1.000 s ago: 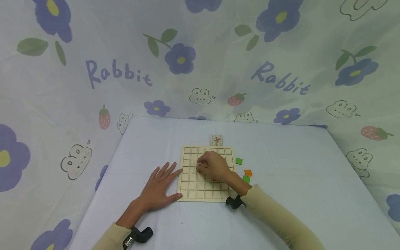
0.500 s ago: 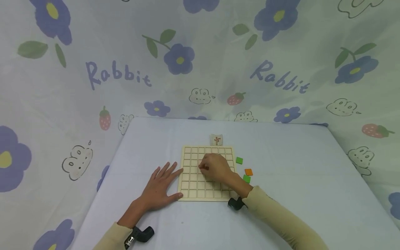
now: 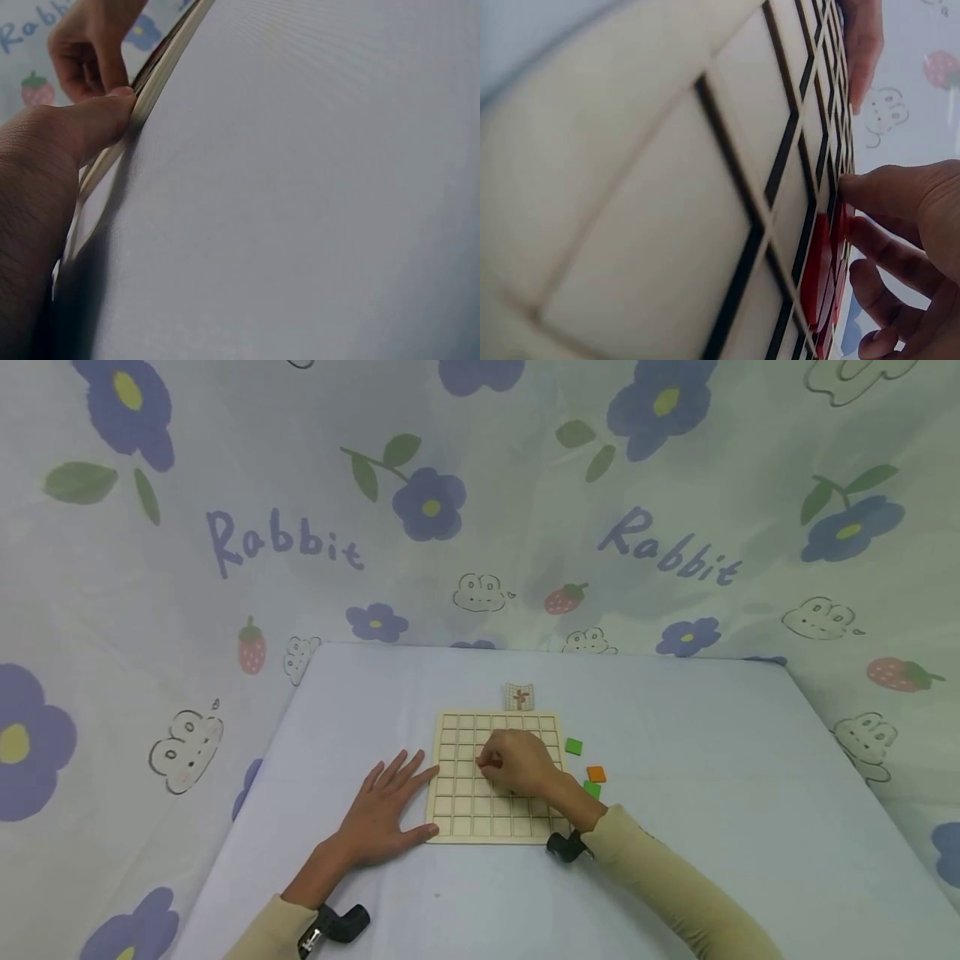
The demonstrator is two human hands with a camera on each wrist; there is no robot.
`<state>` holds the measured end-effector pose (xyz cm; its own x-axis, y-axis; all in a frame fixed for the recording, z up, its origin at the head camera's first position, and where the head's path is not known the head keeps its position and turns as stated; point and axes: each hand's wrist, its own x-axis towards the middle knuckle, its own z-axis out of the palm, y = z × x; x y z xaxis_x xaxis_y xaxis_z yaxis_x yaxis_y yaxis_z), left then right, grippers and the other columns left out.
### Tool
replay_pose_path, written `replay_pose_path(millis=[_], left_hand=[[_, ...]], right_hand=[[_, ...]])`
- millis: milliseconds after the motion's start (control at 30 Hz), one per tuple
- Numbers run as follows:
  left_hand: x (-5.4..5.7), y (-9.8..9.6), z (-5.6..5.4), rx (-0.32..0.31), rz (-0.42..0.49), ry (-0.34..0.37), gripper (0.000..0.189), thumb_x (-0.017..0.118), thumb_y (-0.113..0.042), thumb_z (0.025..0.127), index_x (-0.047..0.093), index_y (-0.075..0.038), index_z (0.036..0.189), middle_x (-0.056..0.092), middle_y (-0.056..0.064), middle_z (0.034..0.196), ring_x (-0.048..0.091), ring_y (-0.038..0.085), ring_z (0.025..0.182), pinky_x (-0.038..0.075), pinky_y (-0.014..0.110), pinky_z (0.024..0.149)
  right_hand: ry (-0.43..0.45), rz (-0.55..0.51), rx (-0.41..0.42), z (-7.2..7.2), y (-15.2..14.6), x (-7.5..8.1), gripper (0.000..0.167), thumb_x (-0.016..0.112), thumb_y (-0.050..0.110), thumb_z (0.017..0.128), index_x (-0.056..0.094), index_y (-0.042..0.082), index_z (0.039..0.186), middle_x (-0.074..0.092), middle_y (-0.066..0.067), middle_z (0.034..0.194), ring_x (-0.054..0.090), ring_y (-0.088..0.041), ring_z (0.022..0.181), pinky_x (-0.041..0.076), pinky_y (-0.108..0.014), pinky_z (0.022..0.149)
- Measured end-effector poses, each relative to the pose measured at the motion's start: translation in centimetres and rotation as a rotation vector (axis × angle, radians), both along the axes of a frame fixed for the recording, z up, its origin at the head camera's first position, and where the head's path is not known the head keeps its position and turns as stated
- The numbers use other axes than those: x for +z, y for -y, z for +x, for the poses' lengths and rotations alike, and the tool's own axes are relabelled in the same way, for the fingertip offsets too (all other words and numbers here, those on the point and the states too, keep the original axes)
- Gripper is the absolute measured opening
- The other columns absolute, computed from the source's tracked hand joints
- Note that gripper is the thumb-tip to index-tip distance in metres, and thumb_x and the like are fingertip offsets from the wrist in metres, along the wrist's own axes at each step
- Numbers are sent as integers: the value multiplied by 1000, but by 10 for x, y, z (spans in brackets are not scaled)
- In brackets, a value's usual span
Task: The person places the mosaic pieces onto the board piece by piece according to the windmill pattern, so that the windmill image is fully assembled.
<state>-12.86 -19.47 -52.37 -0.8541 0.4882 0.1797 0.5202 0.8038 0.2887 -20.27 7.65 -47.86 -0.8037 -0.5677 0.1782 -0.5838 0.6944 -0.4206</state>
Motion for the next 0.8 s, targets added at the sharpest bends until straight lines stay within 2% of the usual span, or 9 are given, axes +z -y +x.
replay_pose_path(millis=[267, 533, 733, 800], left_hand=[[-2, 0, 0, -5, 9, -11, 84, 56, -71, 85, 36, -27, 154, 24, 5, 161, 15, 32, 147, 12, 58, 114], [-1, 1, 0, 2, -3, -4, 84, 54, -72, 85, 35, -28, 154, 22, 4, 162, 13, 30, 148, 10, 56, 115], [-4, 3, 0, -3, 4, -31, 84, 55, -71, 85, 36, -27, 153, 24, 5, 161, 16, 33, 147, 12, 58, 114], [-4, 2, -1, -9, 9, -30, 84, 56, -71, 85, 36, -28, 153, 24, 5, 161, 16, 33, 147, 12, 58, 113]], right_hand=[[15, -23, -11, -1, 1, -4, 3, 79, 15, 81, 76, 16, 81, 61, 11, 75, 54, -2, 65, 47, -21, 59], [1, -7, -27, 0, -1, 0, 4, 79, 16, 83, 75, 17, 84, 60, 11, 76, 51, -6, 67, 45, -25, 61], [29, -39, 52, 0, 4, 0, 3, 78, 17, 84, 76, 16, 86, 65, 10, 79, 54, -5, 67, 46, -23, 60], [22, -33, 55, 1, 4, -1, 2, 78, 16, 83, 76, 16, 84, 65, 10, 79, 54, -5, 67, 46, -22, 60]])
